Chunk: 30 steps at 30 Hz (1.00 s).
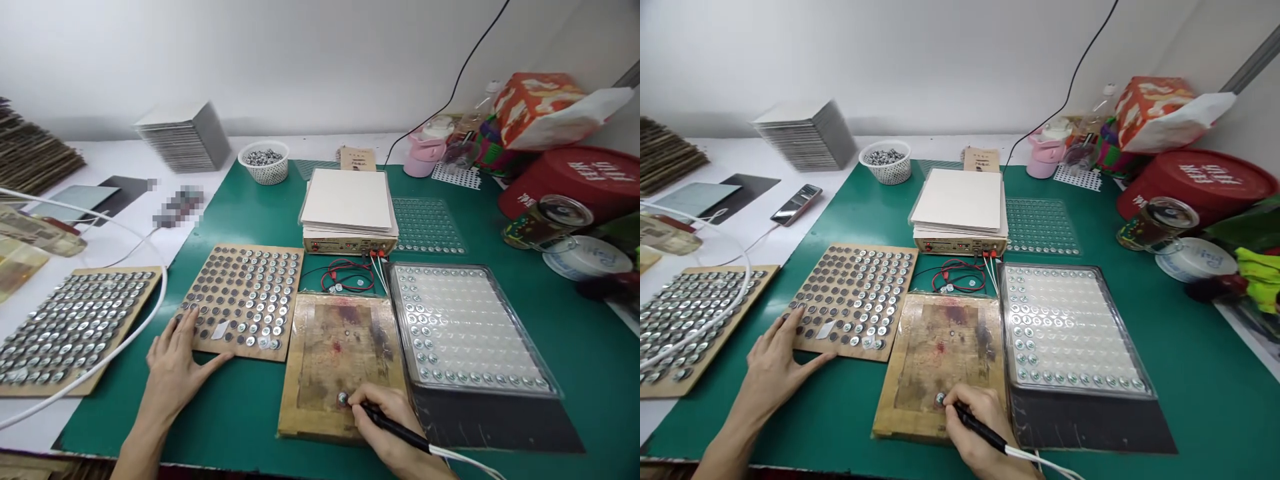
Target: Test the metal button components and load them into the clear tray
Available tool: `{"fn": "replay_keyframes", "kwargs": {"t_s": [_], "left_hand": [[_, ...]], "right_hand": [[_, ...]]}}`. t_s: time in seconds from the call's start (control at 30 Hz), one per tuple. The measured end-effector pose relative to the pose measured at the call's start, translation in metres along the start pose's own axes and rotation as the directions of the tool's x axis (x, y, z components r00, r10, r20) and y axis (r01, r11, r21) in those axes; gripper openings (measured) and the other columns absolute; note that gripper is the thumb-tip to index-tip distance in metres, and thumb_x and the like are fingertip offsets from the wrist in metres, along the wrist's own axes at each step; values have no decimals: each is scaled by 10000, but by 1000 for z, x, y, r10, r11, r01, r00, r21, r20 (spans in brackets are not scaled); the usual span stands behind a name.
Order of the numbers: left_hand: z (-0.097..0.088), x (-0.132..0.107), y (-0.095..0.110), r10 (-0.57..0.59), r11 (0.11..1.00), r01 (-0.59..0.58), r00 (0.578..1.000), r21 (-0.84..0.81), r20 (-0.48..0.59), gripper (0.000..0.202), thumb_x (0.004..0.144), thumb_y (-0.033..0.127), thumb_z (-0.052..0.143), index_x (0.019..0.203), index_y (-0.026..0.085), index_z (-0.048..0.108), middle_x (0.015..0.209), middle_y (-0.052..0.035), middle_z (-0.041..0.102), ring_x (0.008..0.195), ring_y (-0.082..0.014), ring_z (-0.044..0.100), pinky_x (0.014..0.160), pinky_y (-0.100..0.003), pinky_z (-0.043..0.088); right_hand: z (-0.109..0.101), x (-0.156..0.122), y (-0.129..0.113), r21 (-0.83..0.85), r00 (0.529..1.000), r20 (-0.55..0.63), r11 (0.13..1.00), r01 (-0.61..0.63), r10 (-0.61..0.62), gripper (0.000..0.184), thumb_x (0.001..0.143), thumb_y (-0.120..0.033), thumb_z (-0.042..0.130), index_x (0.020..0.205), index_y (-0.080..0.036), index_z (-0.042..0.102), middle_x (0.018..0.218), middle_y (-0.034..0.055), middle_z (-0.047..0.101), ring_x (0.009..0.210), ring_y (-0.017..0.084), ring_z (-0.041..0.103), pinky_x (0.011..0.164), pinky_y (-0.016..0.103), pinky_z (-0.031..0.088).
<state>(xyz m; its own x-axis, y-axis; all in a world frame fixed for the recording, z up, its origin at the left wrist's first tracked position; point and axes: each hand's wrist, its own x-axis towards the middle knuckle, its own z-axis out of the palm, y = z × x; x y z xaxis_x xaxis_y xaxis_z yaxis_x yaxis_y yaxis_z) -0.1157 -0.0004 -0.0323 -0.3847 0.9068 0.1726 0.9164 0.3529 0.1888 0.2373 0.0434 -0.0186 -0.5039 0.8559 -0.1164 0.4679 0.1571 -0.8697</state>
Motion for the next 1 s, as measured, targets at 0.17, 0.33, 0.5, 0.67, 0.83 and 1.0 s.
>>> {"fn": "replay_keyframes", "kwargs": {"t_s": [0.17,0.33,0.5,0.67,0.83,1.0], "left_hand": [[-3,2,2,19,999,-18,1000,40,-20,1026,721,870,197,1440,150,323,1408,-201,453,1350,-387,332,1057,-567,271],[-1,-5,5,-8,998,11,999,62,-46,1000,745,846,208,1445,140,319,1396,-205,461,1332,-391,344,1046,-555,280],[3,-18,5,-17,996,24,997,83,-73,894,812,758,267,1458,141,294,1395,-215,458,1358,-401,302,1061,-580,250],[-12,2,10,45,999,-43,997,31,-67,687,866,669,293,1294,183,524,1370,-168,495,1294,-379,397,1055,-548,296],[-22,82,39,129,991,-129,992,-46,-3,515,919,498,283,1088,203,670,1183,-87,622,1099,-274,547,929,-361,442],[-6,140,58,57,998,-56,998,-29,21,469,889,375,322,1033,111,682,1020,-149,658,994,-319,590,845,-407,462]], "right_hand": [[-1,-3,3,-28,1000,-3,999,23,-23,186,823,-256,472,704,-186,596,561,-29,537,502,110,516,502,204,316],[-2,1,-2,-33,999,32,999,-25,26,166,789,-226,458,662,-188,558,523,-43,484,477,105,492,476,199,291],[-2,5,-5,-72,998,49,997,-38,41,152,773,-204,460,648,-195,546,535,-41,506,499,112,517,485,193,308],[-2,-3,0,-61,993,-30,992,109,-111,174,810,-180,471,671,-199,575,549,-24,562,493,120,557,485,191,378],[13,-6,15,-243,786,-175,800,549,-592,292,925,-113,411,1109,-184,626,937,103,710,885,223,664,786,305,522],[27,-8,13,-508,737,-92,668,544,-670,302,926,-88,335,953,-149,629,818,112,671,744,211,622,672,299,534]]}}
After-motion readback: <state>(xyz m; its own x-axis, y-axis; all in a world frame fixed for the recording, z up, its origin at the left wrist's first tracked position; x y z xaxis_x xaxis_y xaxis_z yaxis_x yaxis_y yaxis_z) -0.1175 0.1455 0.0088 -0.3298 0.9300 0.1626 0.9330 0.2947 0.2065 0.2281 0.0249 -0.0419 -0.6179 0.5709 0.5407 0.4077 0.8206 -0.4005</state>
